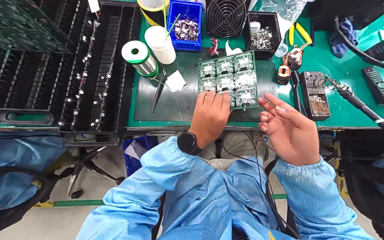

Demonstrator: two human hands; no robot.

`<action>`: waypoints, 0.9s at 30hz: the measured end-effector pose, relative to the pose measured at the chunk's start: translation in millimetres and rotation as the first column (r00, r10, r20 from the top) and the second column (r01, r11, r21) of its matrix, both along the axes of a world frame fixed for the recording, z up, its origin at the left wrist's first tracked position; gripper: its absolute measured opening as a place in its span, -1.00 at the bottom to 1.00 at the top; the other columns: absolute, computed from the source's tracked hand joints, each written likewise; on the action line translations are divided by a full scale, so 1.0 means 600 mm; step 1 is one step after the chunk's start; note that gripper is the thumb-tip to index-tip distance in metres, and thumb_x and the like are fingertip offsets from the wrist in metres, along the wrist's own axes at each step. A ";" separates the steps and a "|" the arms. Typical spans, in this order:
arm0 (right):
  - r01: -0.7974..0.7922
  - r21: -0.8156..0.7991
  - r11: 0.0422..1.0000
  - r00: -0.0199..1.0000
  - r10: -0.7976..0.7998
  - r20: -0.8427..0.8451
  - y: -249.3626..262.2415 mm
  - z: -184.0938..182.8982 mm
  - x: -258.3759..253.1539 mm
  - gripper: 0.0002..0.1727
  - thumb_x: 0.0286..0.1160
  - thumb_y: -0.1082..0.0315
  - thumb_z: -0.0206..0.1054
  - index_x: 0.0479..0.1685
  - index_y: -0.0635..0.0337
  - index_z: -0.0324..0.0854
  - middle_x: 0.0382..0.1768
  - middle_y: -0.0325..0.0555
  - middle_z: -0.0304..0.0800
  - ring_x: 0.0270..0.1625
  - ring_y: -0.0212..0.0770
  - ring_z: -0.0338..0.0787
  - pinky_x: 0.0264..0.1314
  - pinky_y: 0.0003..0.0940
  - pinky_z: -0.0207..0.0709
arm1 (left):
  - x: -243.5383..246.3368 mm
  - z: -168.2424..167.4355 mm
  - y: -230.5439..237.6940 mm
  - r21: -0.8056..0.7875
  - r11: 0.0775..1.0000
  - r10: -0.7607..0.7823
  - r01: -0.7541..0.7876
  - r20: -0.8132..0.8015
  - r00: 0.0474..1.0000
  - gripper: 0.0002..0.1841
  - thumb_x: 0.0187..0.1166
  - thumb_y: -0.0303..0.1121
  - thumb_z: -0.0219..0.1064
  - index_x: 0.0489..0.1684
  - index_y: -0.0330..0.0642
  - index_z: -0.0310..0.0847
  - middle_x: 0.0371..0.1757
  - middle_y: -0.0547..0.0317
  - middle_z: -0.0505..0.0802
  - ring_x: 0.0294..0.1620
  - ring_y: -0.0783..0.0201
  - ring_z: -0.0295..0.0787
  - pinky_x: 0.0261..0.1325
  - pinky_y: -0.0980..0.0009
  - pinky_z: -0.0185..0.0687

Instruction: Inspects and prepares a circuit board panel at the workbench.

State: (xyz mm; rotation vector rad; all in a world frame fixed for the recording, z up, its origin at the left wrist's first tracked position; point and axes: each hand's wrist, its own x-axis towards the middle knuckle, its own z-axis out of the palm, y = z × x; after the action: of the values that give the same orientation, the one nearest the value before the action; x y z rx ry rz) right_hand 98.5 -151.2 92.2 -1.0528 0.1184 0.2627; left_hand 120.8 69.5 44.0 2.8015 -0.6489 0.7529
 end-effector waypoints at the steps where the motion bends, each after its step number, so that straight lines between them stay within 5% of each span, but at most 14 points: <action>1: -0.026 0.017 1.000 0.999 0.025 0.038 0.004 0.006 -0.006 -0.49 0.73 0.29 -0.08 0.59 0.19 0.46 0.41 0.01 0.65 -0.17 -0.34 0.76 -0.24 -0.49 0.64 | -0.004 0.001 0.000 0.004 1.000 0.022 -0.022 0.051 0.998 -0.62 0.67 -0.29 0.27 0.28 -0.41 0.70 0.01 -0.15 0.91 0.13 -0.10 0.84 0.32 0.00 0.61; 6: -0.160 0.035 0.987 0.938 0.141 0.318 0.029 0.019 -0.018 -0.35 0.62 0.26 0.19 0.72 0.26 0.29 0.59 0.18 0.49 -0.09 -0.20 0.80 -0.20 -0.35 0.72 | -0.021 0.020 0.021 -0.138 0.988 0.095 -0.074 0.145 0.985 -0.65 0.66 -0.48 0.21 0.32 -0.42 0.70 0.12 -0.15 0.93 0.13 -0.05 0.91 0.25 0.13 0.74; 12: -0.086 -0.159 0.984 0.904 0.144 0.404 0.041 -0.034 -0.009 -0.38 0.58 0.37 0.27 0.66 0.29 0.34 0.48 0.16 0.59 -0.03 -0.12 0.85 -0.09 -0.26 0.80 | -0.023 0.068 0.090 -0.421 0.903 0.160 -0.082 0.152 0.975 -0.70 0.70 -0.47 0.25 0.25 -0.42 0.76 -0.12 -0.12 0.93 -0.05 0.04 0.87 0.16 0.17 0.73; 14: -0.061 -0.191 0.980 0.904 0.135 0.405 0.038 -0.049 -0.008 -0.41 0.57 0.38 0.28 0.62 0.30 0.38 0.45 0.14 0.62 -0.05 -0.14 0.85 -0.08 -0.26 0.80 | -0.025 0.080 0.110 -0.605 0.788 0.145 -0.118 -0.005 0.989 -0.73 0.72 -0.43 0.28 0.19 -0.38 0.78 -0.09 -0.05 0.92 -0.06 0.23 0.86 0.13 0.29 0.75; 16: -0.030 -0.226 0.974 0.909 0.120 0.399 0.037 -0.059 -0.010 -0.43 0.57 0.40 0.28 0.60 0.29 0.42 0.44 0.11 0.64 -0.05 -0.16 0.85 -0.08 -0.27 0.80 | -0.029 0.087 0.128 -0.798 0.580 0.004 -0.167 -0.202 0.979 -0.78 0.73 -0.42 0.28 0.14 -0.29 0.78 -0.03 0.15 0.92 -0.05 0.46 0.85 0.12 0.44 0.78; 20: 0.050 -0.353 0.934 0.925 0.090 0.369 0.026 -0.065 -0.020 -0.47 0.62 0.37 0.30 0.59 0.23 0.46 0.45 -0.01 0.65 -0.11 -0.28 0.80 -0.17 -0.42 0.72 | -0.059 0.082 0.143 -0.944 0.176 -0.311 -0.280 -0.323 0.894 -0.79 0.72 -0.52 0.24 0.12 -0.31 0.78 -0.03 0.09 0.93 -0.05 0.30 0.89 0.11 0.29 0.84; 23: -0.010 -0.370 0.929 0.920 0.154 0.360 0.015 -0.059 -0.031 -0.52 0.67 0.31 0.27 0.54 0.24 0.52 0.13 -0.08 0.81 -0.23 -0.35 0.73 -0.27 -0.50 0.61 | -0.104 0.077 0.144 -0.945 0.092 -0.416 -0.313 -0.322 0.850 -0.78 0.71 -0.54 0.22 0.09 -0.30 0.79 -0.04 0.05 0.93 -0.03 0.27 0.91 0.17 0.25 0.85; 27: -0.105 -0.334 0.937 0.896 0.234 0.377 0.018 -0.046 -0.058 -0.81 0.71 0.38 0.25 0.06 0.25 0.73 -0.24 -0.21 0.87 -0.30 -0.44 0.81 -0.24 -0.52 0.73 | -0.162 0.062 0.139 -0.957 0.076 -0.506 -0.279 -0.278 0.817 -0.81 0.69 -0.49 0.27 0.04 -0.29 0.81 -0.06 0.09 0.94 -0.03 0.31 0.91 0.18 0.29 0.85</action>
State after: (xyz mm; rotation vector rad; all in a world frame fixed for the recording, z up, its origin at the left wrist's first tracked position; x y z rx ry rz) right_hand 63.8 -140.5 64.9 -1.4106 -0.3292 0.1785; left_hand 23.4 153.1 81.5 1.3649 -0.0664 0.0788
